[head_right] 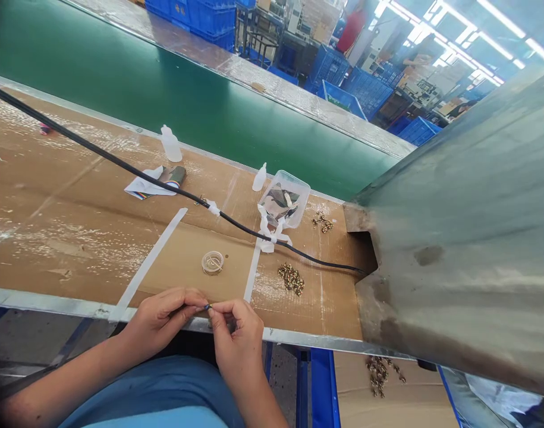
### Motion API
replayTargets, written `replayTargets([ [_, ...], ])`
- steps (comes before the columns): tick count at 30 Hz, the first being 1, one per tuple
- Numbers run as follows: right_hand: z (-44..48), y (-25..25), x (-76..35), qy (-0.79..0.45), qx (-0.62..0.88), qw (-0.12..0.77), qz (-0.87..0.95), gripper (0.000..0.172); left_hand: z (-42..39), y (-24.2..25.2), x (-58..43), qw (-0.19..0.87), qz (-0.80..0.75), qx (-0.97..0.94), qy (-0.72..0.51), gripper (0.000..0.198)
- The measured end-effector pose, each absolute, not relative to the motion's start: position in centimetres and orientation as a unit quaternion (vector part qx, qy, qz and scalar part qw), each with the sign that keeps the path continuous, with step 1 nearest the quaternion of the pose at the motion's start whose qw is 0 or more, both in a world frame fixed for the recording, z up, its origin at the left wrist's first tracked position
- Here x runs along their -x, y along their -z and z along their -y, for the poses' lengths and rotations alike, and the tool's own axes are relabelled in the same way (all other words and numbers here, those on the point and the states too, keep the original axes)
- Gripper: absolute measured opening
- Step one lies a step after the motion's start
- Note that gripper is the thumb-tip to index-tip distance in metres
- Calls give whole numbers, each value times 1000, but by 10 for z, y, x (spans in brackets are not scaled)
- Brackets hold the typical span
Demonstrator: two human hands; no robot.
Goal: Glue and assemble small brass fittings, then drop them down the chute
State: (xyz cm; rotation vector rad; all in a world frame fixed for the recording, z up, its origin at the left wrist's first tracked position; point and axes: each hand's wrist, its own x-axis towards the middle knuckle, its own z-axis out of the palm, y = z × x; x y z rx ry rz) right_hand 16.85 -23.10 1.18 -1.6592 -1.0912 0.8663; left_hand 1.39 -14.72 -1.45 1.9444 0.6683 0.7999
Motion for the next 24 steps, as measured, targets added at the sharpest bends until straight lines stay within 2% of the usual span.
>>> replayTargets([
  [9, 223, -14, -170, -523, 623, 501, 295, 16, 143, 10, -15, 499, -274, -762, -309, 14],
  [11, 224, -12, -170, -515, 623, 500, 310, 15, 143, 10, -14, 504, -273, -760, -308, 14],
  [17, 229, -2, -169, -390, 663, 483, 419, 11, 142, 12, -14, 512, -288, -754, -294, 13],
  [24, 227, 0, -168, -435, 632, 493, 410, 10, 142, 10, -12, 524, -296, -746, -286, 13],
])
